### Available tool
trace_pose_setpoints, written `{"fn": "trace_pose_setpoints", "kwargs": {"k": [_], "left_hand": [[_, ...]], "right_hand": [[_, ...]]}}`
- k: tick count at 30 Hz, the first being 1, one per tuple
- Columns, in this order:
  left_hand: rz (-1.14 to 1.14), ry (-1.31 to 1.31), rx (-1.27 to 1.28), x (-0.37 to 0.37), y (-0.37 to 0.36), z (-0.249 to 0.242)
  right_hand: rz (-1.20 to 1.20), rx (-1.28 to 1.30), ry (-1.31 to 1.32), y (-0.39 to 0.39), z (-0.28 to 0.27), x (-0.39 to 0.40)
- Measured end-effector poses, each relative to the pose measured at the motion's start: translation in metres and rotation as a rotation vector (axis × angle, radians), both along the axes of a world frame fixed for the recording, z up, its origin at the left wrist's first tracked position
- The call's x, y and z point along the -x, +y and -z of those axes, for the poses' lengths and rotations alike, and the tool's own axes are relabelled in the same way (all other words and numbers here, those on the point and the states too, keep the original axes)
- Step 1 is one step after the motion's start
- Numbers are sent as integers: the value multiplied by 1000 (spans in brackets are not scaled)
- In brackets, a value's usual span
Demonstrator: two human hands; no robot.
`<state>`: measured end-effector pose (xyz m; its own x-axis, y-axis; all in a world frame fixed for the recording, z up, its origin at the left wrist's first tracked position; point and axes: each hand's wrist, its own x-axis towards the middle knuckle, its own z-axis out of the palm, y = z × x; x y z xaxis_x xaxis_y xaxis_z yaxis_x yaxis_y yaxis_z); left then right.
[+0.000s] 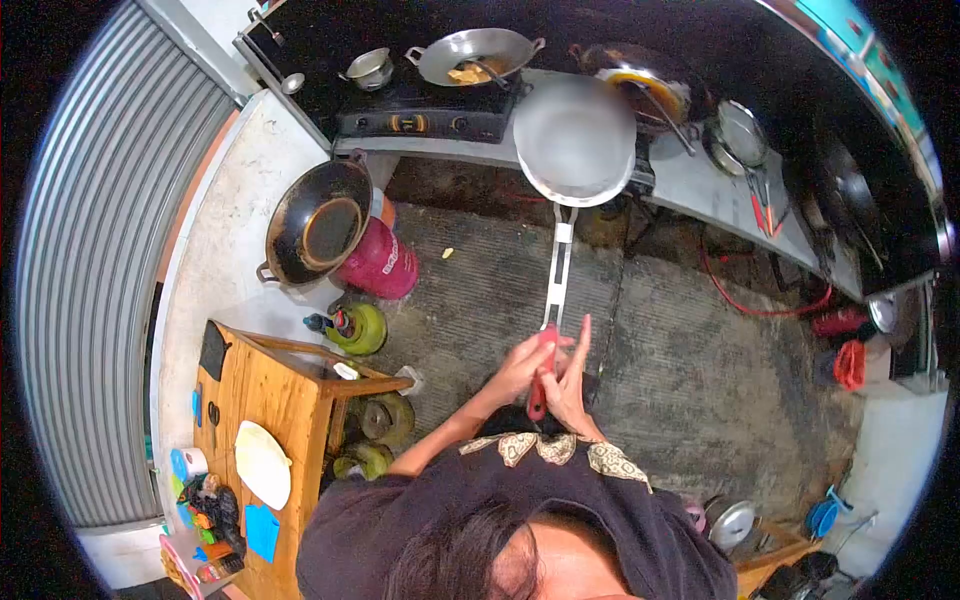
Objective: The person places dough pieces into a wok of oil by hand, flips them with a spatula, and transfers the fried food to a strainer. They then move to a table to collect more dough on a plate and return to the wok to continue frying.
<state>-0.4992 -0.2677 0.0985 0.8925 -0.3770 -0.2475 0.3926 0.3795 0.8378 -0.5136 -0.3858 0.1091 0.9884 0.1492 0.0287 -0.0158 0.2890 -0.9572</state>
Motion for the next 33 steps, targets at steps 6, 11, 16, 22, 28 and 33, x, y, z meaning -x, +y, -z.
{"fn": "trace_pose_setpoints", "kwargs": {"k": [6, 11, 16, 22, 28, 33], "left_hand": [[-378, 102, -243, -113, 88, 10], [-566, 120, -396, -226, 162, -32], [-699, 75, -426, -310, 209, -43], [-667, 36, -427, -402, 283, -51], [-546, -5, -364, -497, 348, -45], [-499, 45, -364, -549, 371, -40]], "right_hand": [[-26, 602, -54, -28, 41, -189], [134, 786, -182, -23, 28, -389], [102, 940, -557, 80, 30, -572], [-138, 1424, -381, 206, 46, -697], [-179, 1638, -437, 245, 86, -751], [-101, 1729, -561, 242, 56, -794]]}}
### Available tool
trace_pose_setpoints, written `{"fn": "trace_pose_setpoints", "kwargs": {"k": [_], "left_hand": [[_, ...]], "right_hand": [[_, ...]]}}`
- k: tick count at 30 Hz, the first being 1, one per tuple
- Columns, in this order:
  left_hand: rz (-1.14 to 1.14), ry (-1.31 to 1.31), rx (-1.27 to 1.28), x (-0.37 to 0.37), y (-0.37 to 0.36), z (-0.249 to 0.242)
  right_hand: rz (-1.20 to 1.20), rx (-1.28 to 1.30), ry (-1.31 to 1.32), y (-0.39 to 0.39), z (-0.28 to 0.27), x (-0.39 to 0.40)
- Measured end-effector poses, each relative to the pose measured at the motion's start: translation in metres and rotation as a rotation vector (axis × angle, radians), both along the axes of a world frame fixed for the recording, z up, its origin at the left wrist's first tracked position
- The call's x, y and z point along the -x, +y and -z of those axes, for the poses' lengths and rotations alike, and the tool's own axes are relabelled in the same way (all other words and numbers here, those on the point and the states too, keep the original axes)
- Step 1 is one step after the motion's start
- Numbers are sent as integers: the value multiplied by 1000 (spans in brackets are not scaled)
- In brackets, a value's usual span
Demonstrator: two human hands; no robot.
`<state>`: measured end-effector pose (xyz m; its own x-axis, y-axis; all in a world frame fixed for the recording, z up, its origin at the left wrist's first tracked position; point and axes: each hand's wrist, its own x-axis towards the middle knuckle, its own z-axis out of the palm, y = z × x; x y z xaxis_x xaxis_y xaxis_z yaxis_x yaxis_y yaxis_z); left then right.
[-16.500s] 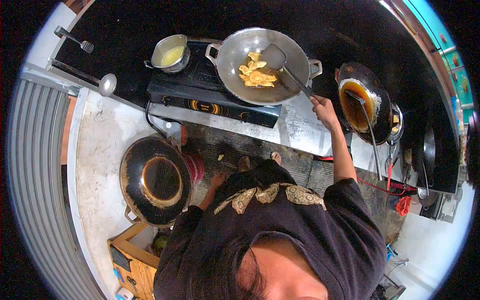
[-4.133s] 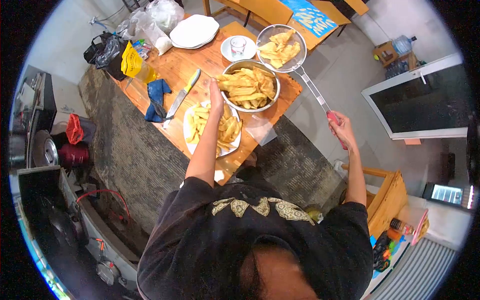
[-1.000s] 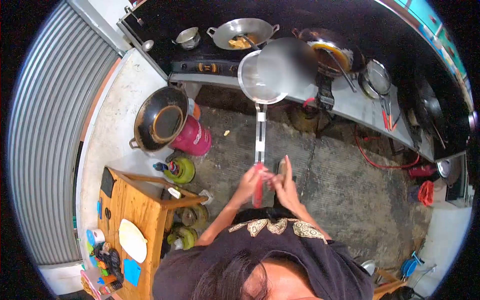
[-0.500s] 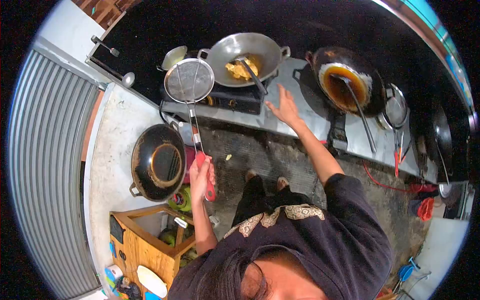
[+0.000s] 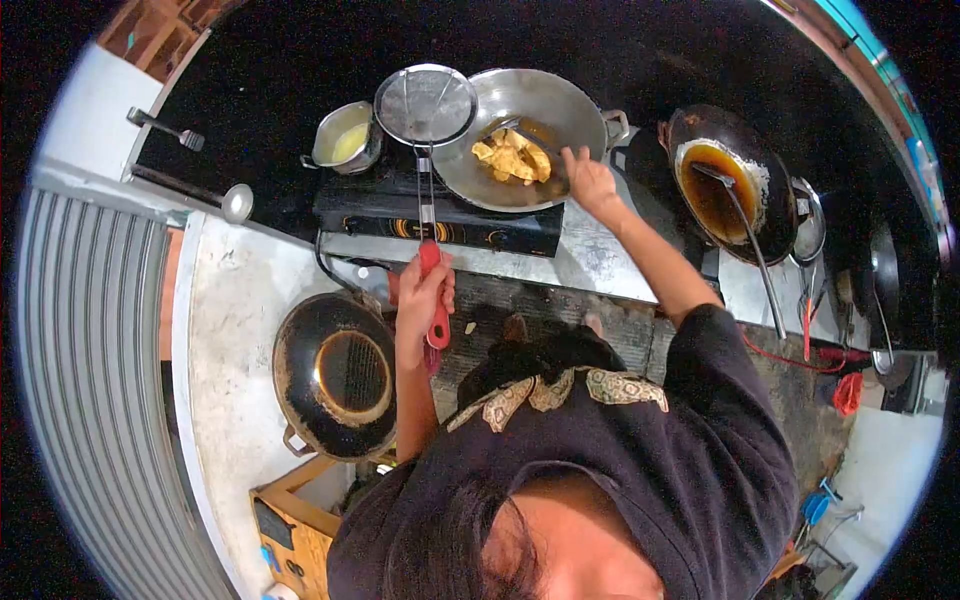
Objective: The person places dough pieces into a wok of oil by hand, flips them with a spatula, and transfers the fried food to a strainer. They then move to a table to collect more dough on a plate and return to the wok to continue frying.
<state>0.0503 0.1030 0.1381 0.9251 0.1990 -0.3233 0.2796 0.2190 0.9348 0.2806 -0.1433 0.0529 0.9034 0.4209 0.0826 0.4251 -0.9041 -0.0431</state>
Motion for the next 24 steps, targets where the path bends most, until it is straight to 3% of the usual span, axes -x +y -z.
{"fn": "trace_pose_setpoints", "kwargs": {"k": [6, 8, 13, 16, 17, 24], "left_hand": [[65, 33, 75, -34, 18, 14], [82, 36, 38, -40, 19, 19], [75, 38, 51, -50, 22, 18], [76, 45, 58, -52, 23, 20], [80, 40, 59, -53, 24, 18], [66, 22, 67, -57, 26, 16]], "right_hand": [[-33, -7, 108, -57, -32, -48], [-77, -129, 127, -73, -50, -45], [136, -397, 499, -71, -68, -18], [122, -394, 447, -71, -64, -2], [37, -390, 296, -81, -42, -5], [139, -340, 239, -80, -30, -11]]}}
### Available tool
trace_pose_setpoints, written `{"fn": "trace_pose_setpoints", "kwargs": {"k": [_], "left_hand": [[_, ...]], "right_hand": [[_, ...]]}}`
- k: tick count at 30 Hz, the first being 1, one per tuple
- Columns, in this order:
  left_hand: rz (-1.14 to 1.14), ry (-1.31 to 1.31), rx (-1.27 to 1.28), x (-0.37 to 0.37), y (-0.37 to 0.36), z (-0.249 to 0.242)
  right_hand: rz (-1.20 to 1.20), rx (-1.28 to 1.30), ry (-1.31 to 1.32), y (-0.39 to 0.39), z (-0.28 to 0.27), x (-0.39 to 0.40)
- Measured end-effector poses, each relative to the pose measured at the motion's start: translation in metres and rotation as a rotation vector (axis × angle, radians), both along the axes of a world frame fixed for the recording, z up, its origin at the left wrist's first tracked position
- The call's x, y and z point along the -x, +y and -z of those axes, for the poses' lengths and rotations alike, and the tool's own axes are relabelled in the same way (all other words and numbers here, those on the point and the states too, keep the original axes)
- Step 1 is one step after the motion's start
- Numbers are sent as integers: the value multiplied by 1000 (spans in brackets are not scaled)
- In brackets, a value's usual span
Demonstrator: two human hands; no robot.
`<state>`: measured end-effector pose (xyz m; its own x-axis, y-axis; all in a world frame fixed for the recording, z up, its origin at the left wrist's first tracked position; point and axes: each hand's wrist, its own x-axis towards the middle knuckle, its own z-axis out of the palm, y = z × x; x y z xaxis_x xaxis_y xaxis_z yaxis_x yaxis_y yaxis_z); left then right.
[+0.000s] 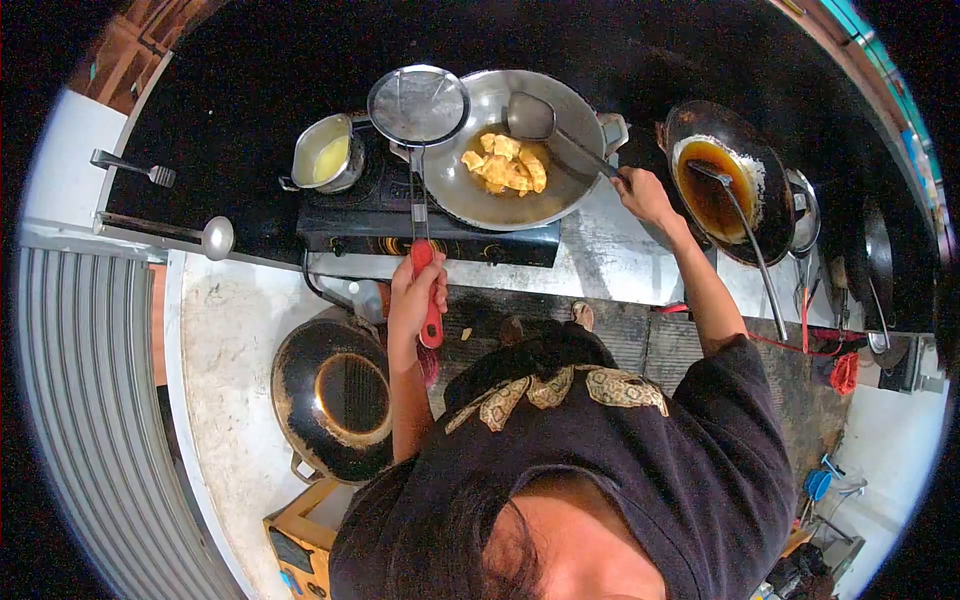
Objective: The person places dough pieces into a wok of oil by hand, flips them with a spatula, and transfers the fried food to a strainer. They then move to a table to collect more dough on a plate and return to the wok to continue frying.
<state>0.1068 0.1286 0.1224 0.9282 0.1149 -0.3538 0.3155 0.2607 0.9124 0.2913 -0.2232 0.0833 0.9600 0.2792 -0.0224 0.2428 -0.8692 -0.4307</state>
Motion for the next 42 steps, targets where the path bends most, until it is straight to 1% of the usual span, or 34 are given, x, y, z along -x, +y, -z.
{"fn": "trace_pose_setpoints", "kwargs": {"k": [2, 5, 8, 10, 12, 14, 17, 20, 23, 26, 29, 32, 33, 36, 37, 41, 42], "left_hand": [[9, -10, -11, 0, 2, 3], [30, -4, -33, -2, 4, 6], [33, 5, -16, 0, 5, 9], [30, 2, -1, 1, 7, 10], [38, -4, 4, 0, 7, 11], [44, -23, 8, -1, 7, 14], [51, -61, 0, -2, 6, 13], [51, -39, -10, -3, 5, 7], [62, -43, -13, -3, 6, 8], [43, -48, -20, -3, 5, 7], [34, -34, -41, -6, 3, 4], [57, -59, -42, -10, 1, 1], [67, -72, -39, -10, 1, 0], [75, -68, -40, -12, 1, 6], [81, -61, -41, -11, 0, 5], [99, -64, -9, -10, -2, 6], [104, -70, 7, -9, -1, 9]], "right_hand": [[-19, 4, 14, -4, 5, -5], [-94, -101, -89, -11, 19, -8], [-131, -78, 42, -13, -4, -3], [-134, -140, 100, -20, -7, -1], [-154, -143, 140, -22, -7, -1], [-191, -84, 157, -21, 0, -5], [-248, -133, 7, -12, 26, -10], [-235, -133, 5, -6, 30, -15], [-207, -132, 66, 0, -3, -5], [-199, -221, 138, 2, -19, 5], [-186, -51, 194, 10, -32, 12], [-224, -131, 57, 14, -6, 13], [-204, -115, 86, 20, -13, 17], [-239, -188, 32, 21, 10, 13], [-228, -103, 45, 21, 10, 13], [-139, 23, -41, 16, 12, 9], [-110, 44, -49, 16, 3, 10]]}}
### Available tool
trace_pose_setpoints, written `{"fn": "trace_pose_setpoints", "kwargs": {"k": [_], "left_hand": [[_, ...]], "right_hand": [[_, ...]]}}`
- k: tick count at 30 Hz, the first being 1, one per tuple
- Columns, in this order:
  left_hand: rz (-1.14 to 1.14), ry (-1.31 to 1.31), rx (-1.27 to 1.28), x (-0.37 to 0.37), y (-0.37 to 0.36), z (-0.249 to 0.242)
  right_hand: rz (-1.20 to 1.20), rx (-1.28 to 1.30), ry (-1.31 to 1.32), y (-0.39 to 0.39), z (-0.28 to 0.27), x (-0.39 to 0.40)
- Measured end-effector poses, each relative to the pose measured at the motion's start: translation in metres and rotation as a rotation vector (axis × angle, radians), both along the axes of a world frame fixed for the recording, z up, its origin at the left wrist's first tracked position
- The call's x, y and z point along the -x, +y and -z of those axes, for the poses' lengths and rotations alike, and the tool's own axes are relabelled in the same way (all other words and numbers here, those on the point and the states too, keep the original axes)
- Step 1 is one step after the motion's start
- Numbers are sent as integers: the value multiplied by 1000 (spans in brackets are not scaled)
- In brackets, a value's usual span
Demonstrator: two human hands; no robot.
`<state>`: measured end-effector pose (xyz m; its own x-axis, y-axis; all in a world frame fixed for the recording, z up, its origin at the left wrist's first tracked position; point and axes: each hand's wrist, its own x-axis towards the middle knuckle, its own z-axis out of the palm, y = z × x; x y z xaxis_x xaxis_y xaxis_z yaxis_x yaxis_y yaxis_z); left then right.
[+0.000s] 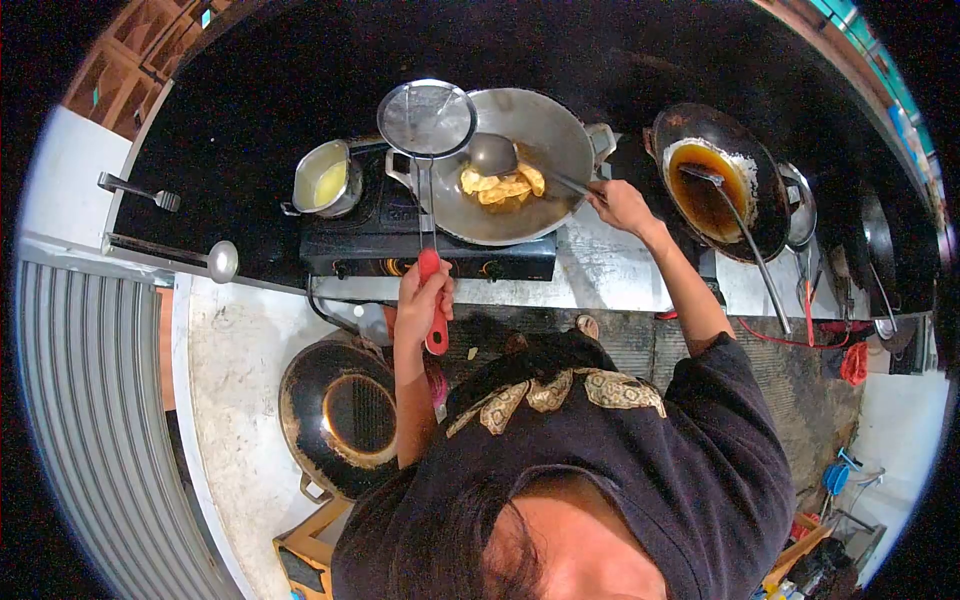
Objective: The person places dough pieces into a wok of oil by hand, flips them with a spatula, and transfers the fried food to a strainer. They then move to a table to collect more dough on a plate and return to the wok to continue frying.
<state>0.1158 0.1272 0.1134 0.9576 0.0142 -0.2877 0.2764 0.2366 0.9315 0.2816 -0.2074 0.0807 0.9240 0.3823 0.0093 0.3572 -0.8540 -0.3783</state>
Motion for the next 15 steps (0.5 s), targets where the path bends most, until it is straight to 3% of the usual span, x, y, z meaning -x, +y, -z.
{"fn": "trace_pose_setpoints", "kwargs": {"k": [5, 9, 13, 15], "left_hand": [[-12, 31, -72, -1, 4, 6], [4, 73, -247, -6, 8, 2], [40, 62, -347, -10, 16, 1], [37, 99, -371, -13, 13, -6]], "right_hand": [[51, 8, -141, -25, 1, -14], [153, 212, -124, -40, -6, -33], [40, 304, -162, -40, -29, -54], [101, 264, 193, -18, -84, -50]]}}
